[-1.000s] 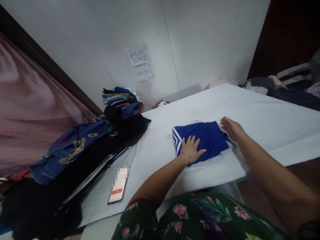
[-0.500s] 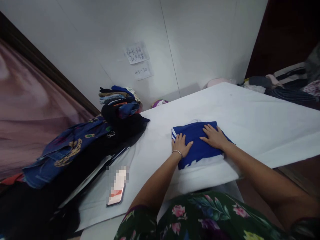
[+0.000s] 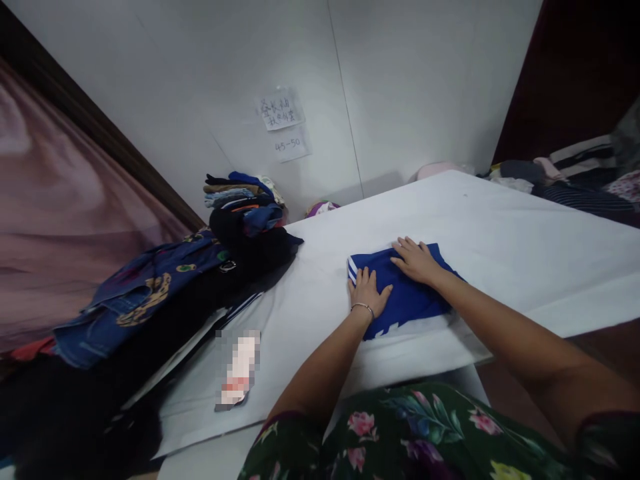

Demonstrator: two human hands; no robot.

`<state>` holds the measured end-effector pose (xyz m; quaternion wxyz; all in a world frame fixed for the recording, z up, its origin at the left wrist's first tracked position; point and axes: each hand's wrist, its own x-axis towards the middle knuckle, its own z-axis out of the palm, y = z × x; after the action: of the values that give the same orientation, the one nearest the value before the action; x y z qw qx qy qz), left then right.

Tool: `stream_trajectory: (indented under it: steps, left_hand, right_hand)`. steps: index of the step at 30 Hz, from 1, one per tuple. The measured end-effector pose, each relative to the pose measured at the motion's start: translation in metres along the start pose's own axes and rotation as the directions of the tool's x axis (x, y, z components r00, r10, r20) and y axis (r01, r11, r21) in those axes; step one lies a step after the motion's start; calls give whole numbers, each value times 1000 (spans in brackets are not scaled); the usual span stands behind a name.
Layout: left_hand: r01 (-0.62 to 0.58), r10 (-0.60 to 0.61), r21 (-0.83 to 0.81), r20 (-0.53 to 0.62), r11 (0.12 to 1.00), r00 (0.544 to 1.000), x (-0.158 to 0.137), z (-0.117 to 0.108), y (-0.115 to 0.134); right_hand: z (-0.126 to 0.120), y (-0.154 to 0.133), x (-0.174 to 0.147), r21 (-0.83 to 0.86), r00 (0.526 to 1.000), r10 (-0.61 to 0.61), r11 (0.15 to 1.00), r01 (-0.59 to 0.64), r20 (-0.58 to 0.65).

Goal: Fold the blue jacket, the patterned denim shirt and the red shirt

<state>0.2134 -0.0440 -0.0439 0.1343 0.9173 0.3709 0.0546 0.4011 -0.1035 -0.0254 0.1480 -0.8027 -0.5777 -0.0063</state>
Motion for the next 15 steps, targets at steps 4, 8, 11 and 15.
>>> stream_trajectory:
  steps: [4,8,11,15]
  left_hand:
    - [43,-50,-124,-49,991,998,6,-7,-7]
    - [121,-147,-173,-145,977,978,35,-29,-23]
    - [118,-135,-129,-128,985,983,64,-41,-34]
    - [136,-144,-103,-73,985,987,95,-43,-38]
  right_hand:
    - [8,9,21,-32,990,132,991,-131,42]
    - [16,22,23,-2,986,160,987,-161,48]
    - [12,27,24,26,982,185,982,-186,40]
    - [1,35,29,-16,967,250,968,-249,56]
